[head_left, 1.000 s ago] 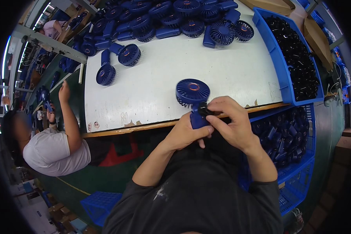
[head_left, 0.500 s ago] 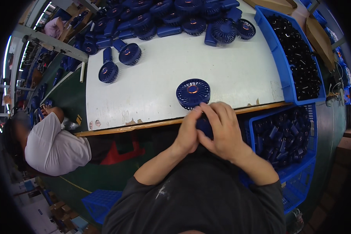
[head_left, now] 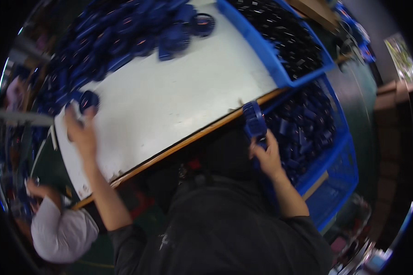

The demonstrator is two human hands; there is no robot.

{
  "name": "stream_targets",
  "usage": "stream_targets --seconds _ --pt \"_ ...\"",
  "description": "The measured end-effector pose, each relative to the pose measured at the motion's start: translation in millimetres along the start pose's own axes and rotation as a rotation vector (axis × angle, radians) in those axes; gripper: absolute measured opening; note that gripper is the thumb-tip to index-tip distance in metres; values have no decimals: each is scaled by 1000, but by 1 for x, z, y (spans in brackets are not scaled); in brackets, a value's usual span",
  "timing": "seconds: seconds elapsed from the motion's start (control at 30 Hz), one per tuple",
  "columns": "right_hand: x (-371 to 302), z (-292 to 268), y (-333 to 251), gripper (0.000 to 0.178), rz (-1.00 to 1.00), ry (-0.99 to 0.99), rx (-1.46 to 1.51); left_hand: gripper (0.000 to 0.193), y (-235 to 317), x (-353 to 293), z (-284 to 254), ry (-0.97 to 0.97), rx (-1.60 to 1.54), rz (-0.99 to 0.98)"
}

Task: The person picks up a blue fan from a blue crate, attaches a black clip to the handle by hand, and places the assembled fan onto the table, repeating the process for several fans.

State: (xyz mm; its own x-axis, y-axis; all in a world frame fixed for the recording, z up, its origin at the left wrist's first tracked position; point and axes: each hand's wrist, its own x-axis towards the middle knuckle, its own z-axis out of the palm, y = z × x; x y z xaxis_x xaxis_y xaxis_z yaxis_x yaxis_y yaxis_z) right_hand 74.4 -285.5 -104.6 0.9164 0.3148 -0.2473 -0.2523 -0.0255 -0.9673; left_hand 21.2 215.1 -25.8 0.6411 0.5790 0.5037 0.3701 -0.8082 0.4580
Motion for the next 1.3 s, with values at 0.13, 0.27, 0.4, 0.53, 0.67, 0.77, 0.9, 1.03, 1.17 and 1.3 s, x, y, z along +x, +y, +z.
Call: stream_targets --seconds 0.13,0.27,0.4,0.53,0.67,0.77,0.9,1.03,1.17,1.3 --pt "6 -98 45 46 -19 318 -722 88 -182 21 -37 29 137 -142" --pt "8 -132 82 61 115 231 -925 94 -182 17 -13 -54 34 -519" --pt "10 -137 118 61 38 54 -977 98 -152 4 -12 -8 -110 -471" --pt "6 -113 88 39 34 221 -963 86 -134 -18 -27 248 -270 -278" --pt "3 -54 50 33 -107 217 -589 59 -9 -50 -88 342 -623 -209" --pt "0 1 11 44 -235 71 -347 55 45 -77 -72 48 -1003 -181" --pt "11 59 -34 67 -316 -419 -117 87 131 -121 -33 -374 -1166 -386" --pt "-2 93 -43 49 -68 -705 -244 67 167 -140 -9 -445 -1082 -304" --pt "-17 104 -47 42 -303 -577 -380 58 155 -143 22 -780 -1447 -744" --pt "1 102 -92 37 -628 -630 -605 91 166 -155 38 -1115 -2038 -797"
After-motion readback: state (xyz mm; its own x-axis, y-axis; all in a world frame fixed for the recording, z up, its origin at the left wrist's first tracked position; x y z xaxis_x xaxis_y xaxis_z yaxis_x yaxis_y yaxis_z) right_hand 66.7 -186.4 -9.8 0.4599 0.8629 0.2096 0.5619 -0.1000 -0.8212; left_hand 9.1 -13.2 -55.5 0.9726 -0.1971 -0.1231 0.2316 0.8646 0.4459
